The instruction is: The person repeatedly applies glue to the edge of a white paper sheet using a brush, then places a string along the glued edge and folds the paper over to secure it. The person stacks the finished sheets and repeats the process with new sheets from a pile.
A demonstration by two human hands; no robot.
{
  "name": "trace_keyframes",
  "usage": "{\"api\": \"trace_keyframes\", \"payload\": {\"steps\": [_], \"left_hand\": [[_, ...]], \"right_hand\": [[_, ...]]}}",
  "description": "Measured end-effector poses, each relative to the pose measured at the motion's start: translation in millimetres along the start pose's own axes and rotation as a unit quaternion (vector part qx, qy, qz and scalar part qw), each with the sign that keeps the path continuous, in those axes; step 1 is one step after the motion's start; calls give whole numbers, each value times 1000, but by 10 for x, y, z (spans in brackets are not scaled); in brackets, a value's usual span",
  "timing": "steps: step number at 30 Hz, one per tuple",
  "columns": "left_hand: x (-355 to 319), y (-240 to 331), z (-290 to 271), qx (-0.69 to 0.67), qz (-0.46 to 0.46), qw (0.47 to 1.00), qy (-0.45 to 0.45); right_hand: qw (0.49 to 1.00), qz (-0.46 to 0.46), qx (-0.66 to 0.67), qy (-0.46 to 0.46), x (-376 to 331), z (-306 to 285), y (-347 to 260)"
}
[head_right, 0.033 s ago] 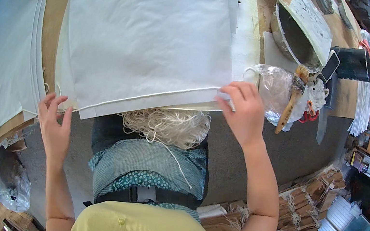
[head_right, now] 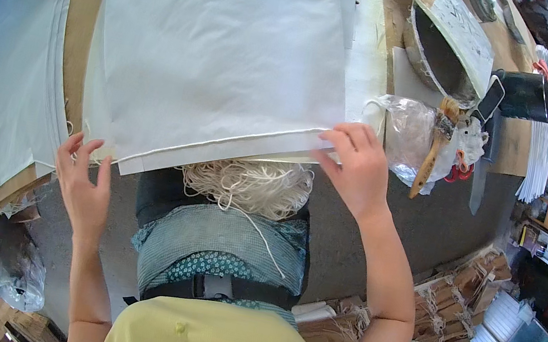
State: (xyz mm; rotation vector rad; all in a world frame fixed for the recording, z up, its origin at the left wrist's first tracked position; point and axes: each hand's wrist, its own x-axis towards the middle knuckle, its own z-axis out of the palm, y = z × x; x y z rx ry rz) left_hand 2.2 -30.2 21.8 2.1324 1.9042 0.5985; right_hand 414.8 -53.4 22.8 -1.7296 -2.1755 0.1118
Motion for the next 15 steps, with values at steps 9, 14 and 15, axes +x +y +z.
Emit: {"api": "trace_keyframes", "payload": {"steps": [9,14,15], "left_hand": [[56,125,269,-75,101,988,-91],[108,34,405,-68,85,990,-85],[129,60,446,-71,91,992,-58]], "right_hand": [[990,70,116,-32,231,107,-29],[980,138,131,-52,303,320,22],[984,123,121,-41,290,369,49]]}}
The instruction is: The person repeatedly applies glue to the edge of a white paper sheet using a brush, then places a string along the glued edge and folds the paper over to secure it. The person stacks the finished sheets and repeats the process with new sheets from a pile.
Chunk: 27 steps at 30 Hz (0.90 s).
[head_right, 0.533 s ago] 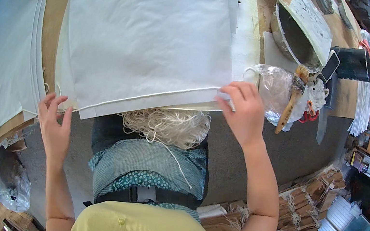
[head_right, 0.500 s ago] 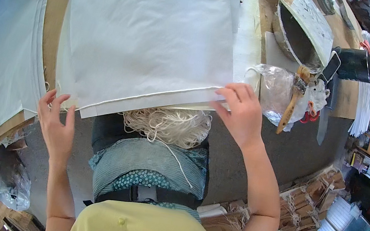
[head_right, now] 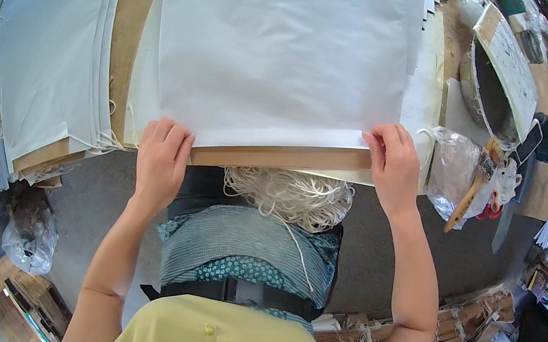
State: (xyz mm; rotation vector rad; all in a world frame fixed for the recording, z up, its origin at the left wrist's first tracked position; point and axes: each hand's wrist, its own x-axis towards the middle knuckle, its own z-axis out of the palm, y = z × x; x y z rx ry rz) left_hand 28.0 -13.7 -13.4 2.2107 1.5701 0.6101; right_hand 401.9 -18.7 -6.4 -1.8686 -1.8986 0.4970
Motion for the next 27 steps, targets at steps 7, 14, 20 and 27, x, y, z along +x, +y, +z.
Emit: {"api": "trace_keyframes", "payload": {"steps": [7,14,20,27], "left_hand": [[5,188,233,127,-11,992,22],[-20,561,393,49,83,988,-120],[-145,425,345,119,78,984,-111],[-274,172,-84,34,9,993,-116]], "right_hand": [[996,-58,-38,57,-15,182,88],[995,35,-38,80,-91,242,-21],[978,-180,-104,30,-341,659,-785],[985,-100,-140,-13,-491,297,-199]]}}
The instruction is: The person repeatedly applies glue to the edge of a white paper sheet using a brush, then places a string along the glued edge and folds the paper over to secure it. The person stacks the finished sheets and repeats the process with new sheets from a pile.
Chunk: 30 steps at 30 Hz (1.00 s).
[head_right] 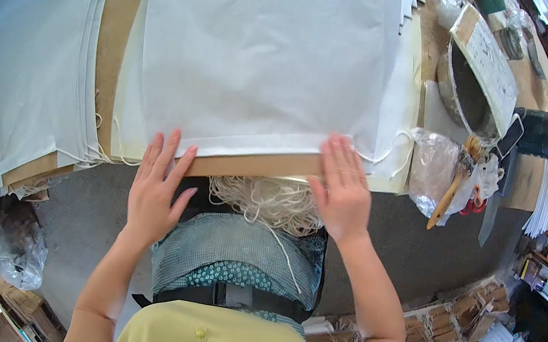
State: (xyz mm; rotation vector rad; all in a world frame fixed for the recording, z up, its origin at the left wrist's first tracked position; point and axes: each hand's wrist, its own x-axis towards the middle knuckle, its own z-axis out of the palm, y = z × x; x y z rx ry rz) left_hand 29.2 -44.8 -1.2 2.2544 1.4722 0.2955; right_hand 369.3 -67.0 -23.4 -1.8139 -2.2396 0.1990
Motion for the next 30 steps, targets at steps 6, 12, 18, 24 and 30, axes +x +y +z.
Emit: {"api": "trace_keyframes", "payload": {"steps": [6,12,18,24,30], "left_hand": [[-63,-301,-45,-497,-243,809,199],[-99,-434,-571,-422,-323,846,41],[-392,-579,-1378,-162,-98,895,404],[-1331,-1324,-1618,-260,-252,696,621],[-1429,-2131,-1698,-54,-294,735,609]], "right_hand": [[940,180,278,81,62,-263,423],[833,338,436,-37,79,-235,350],[838,183,428,-286,189,21,-688],[820,84,514,-237,1022,238,-1801],[751,28,573,-326,1203,240,-2265]]}}
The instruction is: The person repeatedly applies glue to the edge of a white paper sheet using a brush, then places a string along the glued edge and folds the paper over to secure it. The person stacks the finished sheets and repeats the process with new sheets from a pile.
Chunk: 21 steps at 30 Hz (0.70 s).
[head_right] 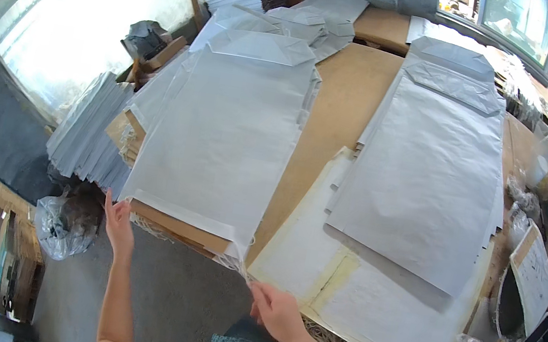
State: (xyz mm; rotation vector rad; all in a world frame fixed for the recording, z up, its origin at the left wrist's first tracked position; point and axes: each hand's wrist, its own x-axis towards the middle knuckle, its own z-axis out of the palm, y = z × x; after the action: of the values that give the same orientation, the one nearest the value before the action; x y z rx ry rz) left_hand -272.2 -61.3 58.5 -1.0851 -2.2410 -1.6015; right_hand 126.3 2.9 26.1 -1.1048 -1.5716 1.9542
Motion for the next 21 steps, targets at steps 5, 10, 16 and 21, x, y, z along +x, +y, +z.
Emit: {"api": "trace_keyframes", "payload": {"steps": [5,10,16,21], "left_hand": [[-693,895,1103,-1,161,947,-279],[-1630,1314,2256,-67,382,800,-458],[-1969,1722,3234,-48,495,798,-342],[-2167,1843,3307,-86,508,755,-406]], "right_hand": [[987,9,-114,109,-620,-589,269],[869,0,-334,365,-1576,-1727,347],[530,81,-712,453,-2965,-2535,338],[484,74,-790,369,-3487,-2723,494]]}}
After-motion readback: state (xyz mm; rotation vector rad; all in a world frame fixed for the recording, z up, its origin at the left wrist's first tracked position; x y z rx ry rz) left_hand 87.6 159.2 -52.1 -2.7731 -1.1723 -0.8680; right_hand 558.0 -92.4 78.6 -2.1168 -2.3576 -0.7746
